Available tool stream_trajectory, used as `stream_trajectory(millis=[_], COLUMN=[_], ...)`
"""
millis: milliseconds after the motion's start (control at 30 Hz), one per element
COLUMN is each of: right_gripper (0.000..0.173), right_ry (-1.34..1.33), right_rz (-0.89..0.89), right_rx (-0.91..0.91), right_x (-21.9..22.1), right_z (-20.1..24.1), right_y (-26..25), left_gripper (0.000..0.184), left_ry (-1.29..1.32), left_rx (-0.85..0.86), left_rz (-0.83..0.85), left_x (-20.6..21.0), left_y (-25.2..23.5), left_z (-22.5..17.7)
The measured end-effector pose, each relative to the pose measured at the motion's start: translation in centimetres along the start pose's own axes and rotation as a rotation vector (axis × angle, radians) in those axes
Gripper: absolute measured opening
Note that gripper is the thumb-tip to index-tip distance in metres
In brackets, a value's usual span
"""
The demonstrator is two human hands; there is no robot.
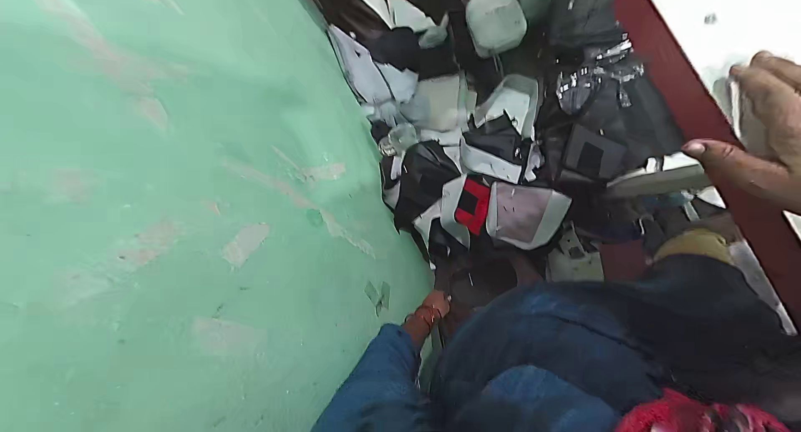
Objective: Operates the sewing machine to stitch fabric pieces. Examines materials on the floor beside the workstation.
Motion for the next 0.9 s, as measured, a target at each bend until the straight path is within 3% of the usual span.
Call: stream_trajectory(millis=[133, 267, 400, 700, 800, 900], right_gripper=[0.086, 0.108, 0.116, 0.109, 0.112, 0.112], right_ry=[0.021, 0.083, 0.209, 0.222, 0.221, 0.211], right_rz=[-0.054, -0.054, -0.098, -0.099, -0.151, -0.17], right_rx=[0.005, 0.019, -0.001, 0.001, -0.013, -0.011], right_x=[-1.4, -1.6, -0.7, -1.4, -1.2, -1.0], right_z=[1.2, -0.3, -0.6, 0.7, 0.3, 0.0], right_y=[-4.2, -9.4, -13.2, -13.2, -13.1, -13.2], left_gripper=[0.046, 0.047, 0.047, 0.045, 0.045, 0.041], left_ry=[-0.013, -0.012, 0.095, 0.063, 0.109, 0.184], left_rx=[-0.043, -0.026, -0.04, 0.022, 0.084, 0.201], left_rz=[0.065, 0.071, 0.022, -0.013, -0.078, -0.255], left_x=[-0.3, -2.1, -4.5, -9.0, -12.7, -18.5], left_y=[-0.8, -1.6, -2.3, -6.4, -6.5, -6.2], left_z=[0.2, -0.5, -0.7, -4.1, -6.5, -8.6])
Point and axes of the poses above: each hand's wrist, its own y-axis away from the middle knuckle, its own x-axis out of the palm, z = x × y, the point moved 6 cm from there along -y, towards the middle knuckle, and after that the axes turned 11 degrees about z, right-handed, at the moved point
